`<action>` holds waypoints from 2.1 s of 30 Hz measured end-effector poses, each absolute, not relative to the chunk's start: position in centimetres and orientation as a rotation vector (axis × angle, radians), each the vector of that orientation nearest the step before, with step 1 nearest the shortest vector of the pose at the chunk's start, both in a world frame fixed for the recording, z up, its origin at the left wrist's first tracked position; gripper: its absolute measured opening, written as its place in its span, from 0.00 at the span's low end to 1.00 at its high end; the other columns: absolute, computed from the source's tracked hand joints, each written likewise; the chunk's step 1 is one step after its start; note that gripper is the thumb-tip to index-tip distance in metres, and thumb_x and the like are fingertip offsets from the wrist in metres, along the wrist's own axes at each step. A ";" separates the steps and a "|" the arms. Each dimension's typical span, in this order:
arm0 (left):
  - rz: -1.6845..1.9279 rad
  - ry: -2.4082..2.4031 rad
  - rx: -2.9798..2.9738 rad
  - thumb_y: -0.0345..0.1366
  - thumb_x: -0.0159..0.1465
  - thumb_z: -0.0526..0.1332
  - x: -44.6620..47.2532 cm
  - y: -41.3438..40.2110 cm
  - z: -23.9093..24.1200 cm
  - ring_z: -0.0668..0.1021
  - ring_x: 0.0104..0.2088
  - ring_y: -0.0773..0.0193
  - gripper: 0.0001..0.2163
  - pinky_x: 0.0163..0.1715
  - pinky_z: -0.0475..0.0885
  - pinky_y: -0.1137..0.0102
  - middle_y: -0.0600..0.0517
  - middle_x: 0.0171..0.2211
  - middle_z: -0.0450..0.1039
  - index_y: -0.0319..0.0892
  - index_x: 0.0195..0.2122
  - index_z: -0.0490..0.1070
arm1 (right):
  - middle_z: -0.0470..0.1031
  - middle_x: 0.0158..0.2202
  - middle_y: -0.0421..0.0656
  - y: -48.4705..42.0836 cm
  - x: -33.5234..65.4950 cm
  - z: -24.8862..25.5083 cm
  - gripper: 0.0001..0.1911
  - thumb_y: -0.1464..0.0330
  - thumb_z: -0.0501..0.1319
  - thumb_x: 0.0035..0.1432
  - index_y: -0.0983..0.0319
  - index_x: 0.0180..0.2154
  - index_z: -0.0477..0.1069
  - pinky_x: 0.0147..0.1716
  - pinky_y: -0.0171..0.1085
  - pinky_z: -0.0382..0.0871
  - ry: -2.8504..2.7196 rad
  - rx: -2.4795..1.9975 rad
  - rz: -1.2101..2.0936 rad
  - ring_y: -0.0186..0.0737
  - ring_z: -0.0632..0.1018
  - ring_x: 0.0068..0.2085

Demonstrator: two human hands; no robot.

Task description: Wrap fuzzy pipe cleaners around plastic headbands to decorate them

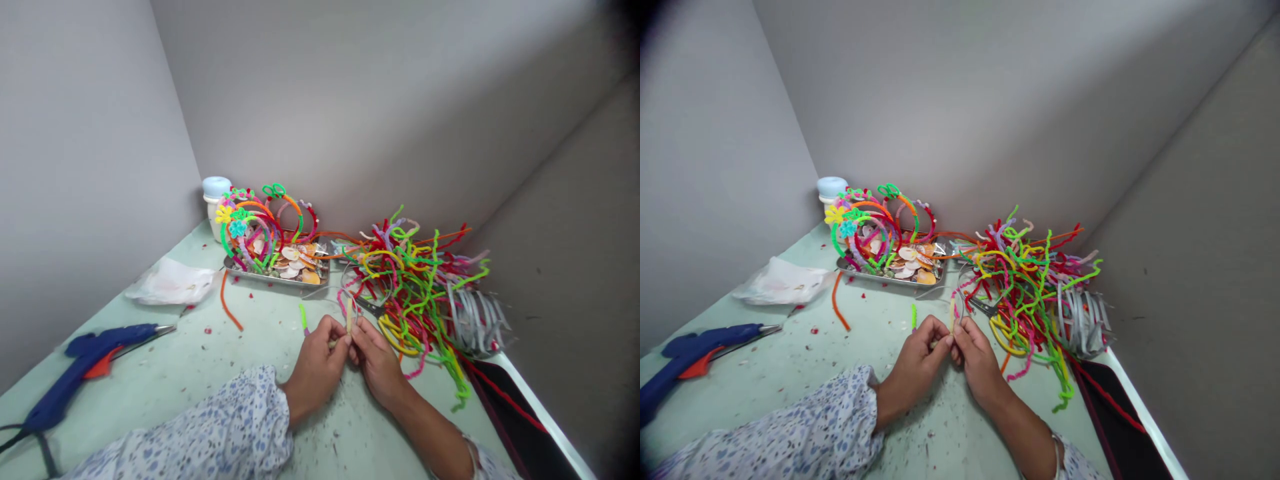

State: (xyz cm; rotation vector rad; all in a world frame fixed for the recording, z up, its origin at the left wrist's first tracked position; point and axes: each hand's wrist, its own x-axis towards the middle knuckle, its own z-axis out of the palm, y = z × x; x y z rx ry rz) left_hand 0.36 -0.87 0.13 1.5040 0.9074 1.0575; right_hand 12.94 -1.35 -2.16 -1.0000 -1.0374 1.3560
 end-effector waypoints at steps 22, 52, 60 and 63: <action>1.042 0.868 1.441 0.37 0.64 0.53 0.4 -1.0 0.4 0.73 0.27 0.67 0.06 0.29 0.68 0.73 0.53 0.26 0.70 0.41 0.32 0.62 | 0.61 0.18 0.36 -1.1 12.9 -2.3 0.14 0.58 0.59 0.56 0.60 0.26 0.64 0.20 0.33 0.54 -0.933 -1.060 1.305 0.31 0.62 0.20; 1.091 0.950 1.410 0.36 0.59 0.57 0.3 -0.5 0.5 0.73 0.26 0.67 0.06 0.28 0.67 0.73 0.52 0.24 0.71 0.39 0.28 0.67 | 0.61 0.18 0.35 -1.1 12.8 -1.8 0.15 0.57 0.58 0.56 0.61 0.26 0.64 0.20 0.31 0.55 -0.970 -1.097 1.273 0.30 0.61 0.20; 1.109 1.082 1.484 0.34 0.58 0.57 0.1 -0.5 0.6 0.70 0.27 0.68 0.06 0.27 0.63 0.75 0.55 0.24 0.69 0.39 0.26 0.68 | 0.61 0.20 0.35 -1.7 13.0 -0.9 0.12 0.59 0.58 0.56 0.59 0.38 0.66 0.19 0.31 0.55 -1.000 -1.252 0.961 0.32 0.62 0.21; 1.100 1.068 1.493 0.34 0.58 0.56 0.1 -0.5 0.5 0.70 0.27 0.68 0.06 0.27 0.63 0.75 0.54 0.24 0.69 0.39 0.26 0.69 | 0.62 0.21 0.36 -1.9 12.9 -0.6 0.12 0.59 0.59 0.56 0.60 0.38 0.68 0.18 0.32 0.55 -1.054 -1.287 0.933 0.33 0.62 0.21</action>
